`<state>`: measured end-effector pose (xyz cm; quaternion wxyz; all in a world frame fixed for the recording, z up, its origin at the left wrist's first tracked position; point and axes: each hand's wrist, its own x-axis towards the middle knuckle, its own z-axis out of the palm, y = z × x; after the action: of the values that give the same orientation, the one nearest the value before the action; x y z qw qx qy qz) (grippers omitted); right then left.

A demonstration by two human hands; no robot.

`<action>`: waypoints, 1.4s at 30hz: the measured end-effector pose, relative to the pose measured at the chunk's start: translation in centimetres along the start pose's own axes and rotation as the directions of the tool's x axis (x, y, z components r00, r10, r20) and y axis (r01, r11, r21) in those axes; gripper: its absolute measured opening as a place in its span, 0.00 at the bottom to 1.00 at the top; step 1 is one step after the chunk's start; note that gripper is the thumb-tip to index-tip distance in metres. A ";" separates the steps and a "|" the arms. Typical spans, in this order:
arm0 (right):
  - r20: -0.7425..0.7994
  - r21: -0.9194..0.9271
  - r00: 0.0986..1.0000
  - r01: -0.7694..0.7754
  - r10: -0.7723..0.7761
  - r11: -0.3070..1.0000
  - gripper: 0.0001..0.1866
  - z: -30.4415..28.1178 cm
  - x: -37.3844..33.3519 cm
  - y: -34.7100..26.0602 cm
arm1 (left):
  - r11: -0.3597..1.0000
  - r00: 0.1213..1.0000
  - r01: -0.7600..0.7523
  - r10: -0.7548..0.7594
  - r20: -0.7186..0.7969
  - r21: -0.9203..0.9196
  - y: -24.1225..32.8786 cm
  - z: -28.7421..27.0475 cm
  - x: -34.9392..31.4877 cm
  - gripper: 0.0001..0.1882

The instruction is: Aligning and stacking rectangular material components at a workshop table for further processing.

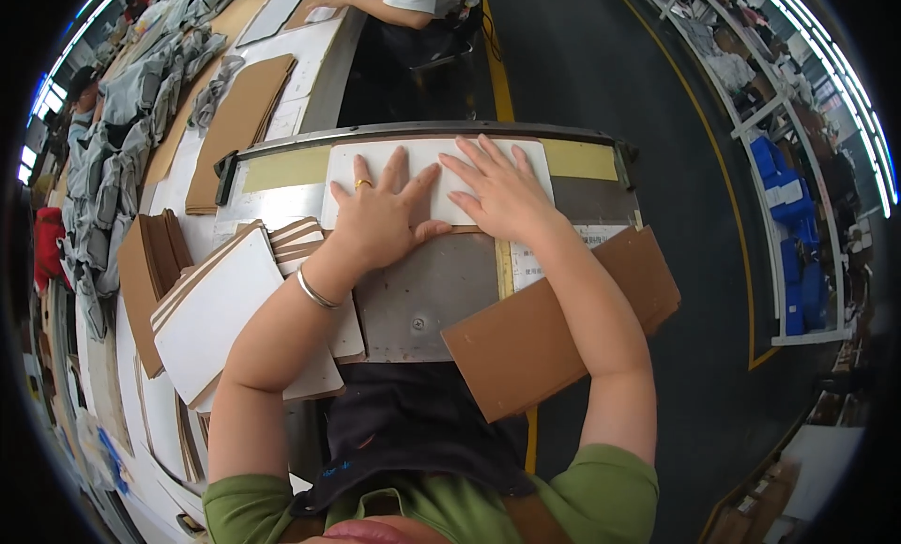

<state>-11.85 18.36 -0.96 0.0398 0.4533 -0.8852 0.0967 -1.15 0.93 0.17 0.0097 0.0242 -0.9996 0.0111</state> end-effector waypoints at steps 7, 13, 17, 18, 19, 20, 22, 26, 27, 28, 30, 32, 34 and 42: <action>-0.024 -0.124 0.991 -0.137 0.135 0.983 0.25 0.9 -0.7 -1.0 | 0.998 1.000 0.021 -0.022 -0.005 -0.051 -0.3 0.2 0.0 0.41; -0.057 -0.128 0.993 -0.108 0.101 0.986 0.25 1.2 -0.7 -1.1 | 1.000 1.000 0.009 -0.009 -0.018 -0.030 -0.9 0.6 -0.5 0.40; -0.068 -0.124 0.989 -0.139 0.131 0.983 0.25 0.8 -0.5 -0.7 | 1.000 0.997 -0.002 0.002 -0.074 -0.010 -0.4 0.7 -0.2 0.40; -0.068 -0.123 0.989 -0.135 0.128 0.983 0.25 1.0 -0.4 -0.6 | 1.000 0.997 0.001 -0.002 -0.074 -0.008 -0.4 0.7 -0.1 0.40; -0.088 -0.128 0.989 -0.134 0.123 0.983 0.24 1.4 -0.4 -0.6 | 1.000 0.998 0.008 -0.010 -0.060 -0.025 -0.5 0.7 -0.1 0.41; -0.101 -0.134 0.988 -0.134 0.120 0.982 0.24 1.5 -0.5 -0.5 | 0.999 0.999 0.014 -0.016 -0.043 -0.046 -0.4 0.7 -0.1 0.41; -0.138 -0.127 0.986 -0.110 0.092 0.986 0.23 1.6 -0.1 -0.1 | 0.999 0.999 0.011 -0.013 -0.046 -0.047 -0.9 0.5 0.4 0.41; -0.211 -0.109 0.977 -0.069 0.045 0.992 0.22 1.5 0.1 -0.3 | 0.999 0.999 0.000 -0.002 -0.054 -0.039 -1.3 0.6 0.5 0.41; -0.210 -0.109 0.977 -0.069 0.045 0.992 0.22 1.4 0.1 -0.3 | 0.999 0.997 -0.005 0.002 -0.073 -0.037 -1.3 0.7 0.4 0.41; -0.203 -0.106 0.978 -0.071 0.048 0.992 0.22 1.2 0.1 -0.4 | 0.999 0.997 -0.004 0.002 -0.072 -0.038 -1.3 0.7 0.4 0.41; -0.194 -0.108 0.979 -0.079 0.057 0.991 0.22 1.1 0.0 -0.3 | 0.995 1.000 -0.009 0.006 -0.024 -0.098 -1.3 0.6 0.5 0.41; -0.178 -0.099 0.982 -0.077 0.058 0.992 0.22 1.1 0.0 -0.4 | 0.995 1.000 -0.007 0.005 -0.023 -0.097 -1.2 0.6 0.3 0.40; -0.175 -0.100 0.983 -0.078 0.059 0.992 0.22 1.1 0.0 -0.6 | 0.995 1.000 0.001 -0.003 -0.022 -0.095 -1.3 0.7 0.0 0.40; -0.183 0.211 0.979 -0.054 0.094 0.976 0.14 -0.8 2.6 1.3 | 0.954 0.953 -0.281 0.264 -0.151 -0.102 -0.1 1.3 -1.4 0.40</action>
<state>-14.50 17.19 0.06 0.0745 0.4103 -0.8788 0.2321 0.24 0.88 -1.20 0.0775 -0.1156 -0.9891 -0.0472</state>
